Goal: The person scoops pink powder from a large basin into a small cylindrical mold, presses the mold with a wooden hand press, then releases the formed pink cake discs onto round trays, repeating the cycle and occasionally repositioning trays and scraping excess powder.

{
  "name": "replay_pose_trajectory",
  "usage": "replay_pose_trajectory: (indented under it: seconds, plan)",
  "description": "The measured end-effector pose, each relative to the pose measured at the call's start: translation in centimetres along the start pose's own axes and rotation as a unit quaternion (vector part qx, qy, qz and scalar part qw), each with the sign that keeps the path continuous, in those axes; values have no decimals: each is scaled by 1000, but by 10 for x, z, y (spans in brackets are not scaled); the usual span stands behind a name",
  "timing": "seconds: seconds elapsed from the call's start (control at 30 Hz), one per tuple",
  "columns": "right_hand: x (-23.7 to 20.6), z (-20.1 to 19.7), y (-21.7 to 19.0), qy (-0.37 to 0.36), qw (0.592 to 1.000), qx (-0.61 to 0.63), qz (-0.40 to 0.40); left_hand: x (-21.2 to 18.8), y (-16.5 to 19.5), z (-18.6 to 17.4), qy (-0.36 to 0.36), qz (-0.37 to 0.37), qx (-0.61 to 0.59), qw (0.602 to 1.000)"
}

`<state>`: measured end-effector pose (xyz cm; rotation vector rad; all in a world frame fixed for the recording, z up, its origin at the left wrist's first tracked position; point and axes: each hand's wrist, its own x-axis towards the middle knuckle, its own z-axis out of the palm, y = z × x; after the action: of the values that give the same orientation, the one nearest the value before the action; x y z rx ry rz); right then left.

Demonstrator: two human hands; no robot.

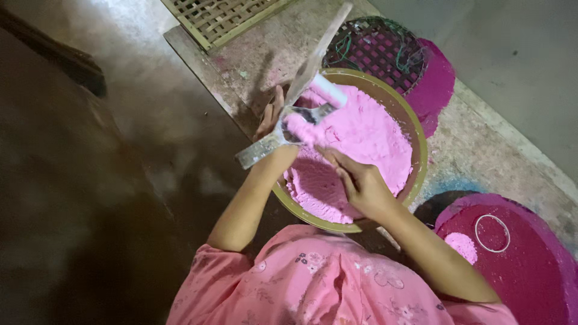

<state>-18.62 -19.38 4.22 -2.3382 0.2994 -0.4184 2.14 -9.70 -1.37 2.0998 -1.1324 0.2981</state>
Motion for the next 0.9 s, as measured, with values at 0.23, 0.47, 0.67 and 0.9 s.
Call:
replay_pose_trajectory:
  seconds: [0.23, 0.47, 0.67, 0.9]
  plan:
    - [31, -97, -17, -223, 922, -256, 184, 4, 5, -11, -265, -137, 41, 954]
    - [38, -37, -64, -220, 857, -465, -39, -43, 19, 30, -49, 144, -136, 979]
    - [19, -113, -95, -275, 798, -527, 94, -34, -9, 6, -178, 30, -100, 979]
    - [34, -42, -74, -186, 792, -577, -63, -28, 7, 8, -42, 139, -143, 979]
